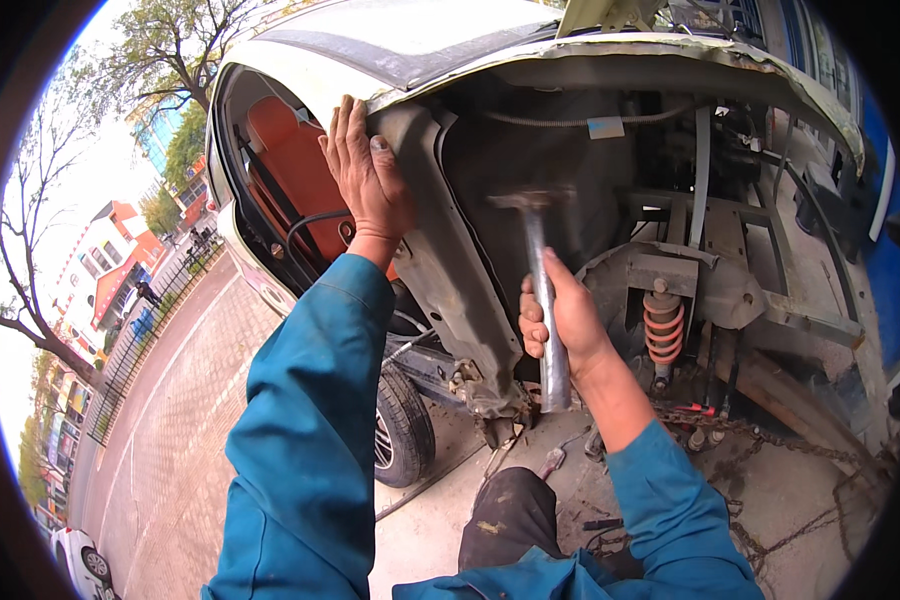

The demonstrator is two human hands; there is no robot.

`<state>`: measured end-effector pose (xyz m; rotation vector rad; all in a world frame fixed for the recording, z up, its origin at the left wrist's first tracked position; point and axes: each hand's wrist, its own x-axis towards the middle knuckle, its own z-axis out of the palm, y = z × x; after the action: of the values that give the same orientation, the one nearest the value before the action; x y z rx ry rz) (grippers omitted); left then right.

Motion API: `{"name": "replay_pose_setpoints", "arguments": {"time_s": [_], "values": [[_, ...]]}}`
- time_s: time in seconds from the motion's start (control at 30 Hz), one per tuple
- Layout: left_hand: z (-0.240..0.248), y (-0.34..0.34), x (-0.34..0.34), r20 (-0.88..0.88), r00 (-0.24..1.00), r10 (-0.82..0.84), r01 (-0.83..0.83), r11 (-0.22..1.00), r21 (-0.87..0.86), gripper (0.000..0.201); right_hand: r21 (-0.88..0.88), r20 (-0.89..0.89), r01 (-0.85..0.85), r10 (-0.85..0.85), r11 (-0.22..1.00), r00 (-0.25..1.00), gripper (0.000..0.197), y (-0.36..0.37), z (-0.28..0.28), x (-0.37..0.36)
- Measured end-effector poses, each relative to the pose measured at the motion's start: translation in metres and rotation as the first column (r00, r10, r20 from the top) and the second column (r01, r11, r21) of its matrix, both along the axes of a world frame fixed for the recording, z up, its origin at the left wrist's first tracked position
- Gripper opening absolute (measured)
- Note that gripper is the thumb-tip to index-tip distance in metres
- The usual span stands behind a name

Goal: The person works on a car's front frame area, using a hammer to strike the metal and an angle grinder to cut a section, producing sparks. The person also handles a chain and a tire while kneeling on the floor.

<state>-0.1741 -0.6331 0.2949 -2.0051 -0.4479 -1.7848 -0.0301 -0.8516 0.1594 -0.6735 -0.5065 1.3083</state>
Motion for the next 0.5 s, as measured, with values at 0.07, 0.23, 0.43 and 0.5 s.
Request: {"name": "replay_pose_setpoints", "arguments": {"time_s": [0.07, 0.23, 0.43, 0.5], "values": [[0.0, 0.001, 0.0, -0.001, 1.0, -0.001, 0.001, 1.0, 0.014, 0.056, 0.093, -0.09, 0.1, -0.092, 0.991, 0.992, 0.054, -0.003, -0.01, 0.001], [0.0, 0.006, 0.0, 0.002, 1.0, -0.003, 0.003, 0.997, 0.073, 0.055, -0.008, 0.105, -0.139, 0.139, 0.99, 0.985, 0.053, -0.018, -0.044, -0.012], [-0.001, 0.009, 0.002, 0.0, 1.0, -0.025, 0.024, 0.996, 0.088, 0.055, -0.093, 0.06, 0.245, -0.24, 0.965, 0.969, 0.058, -0.029, -0.063, 0.026], [0.0, 0.008, 0.002, 0.0, 1.0, -0.018, 0.018, 0.996, 0.091, 0.055, -0.109, -0.195, 0.309, -0.325, 0.945, 0.925, 0.054, -0.029, -0.078, 0.024]]}}
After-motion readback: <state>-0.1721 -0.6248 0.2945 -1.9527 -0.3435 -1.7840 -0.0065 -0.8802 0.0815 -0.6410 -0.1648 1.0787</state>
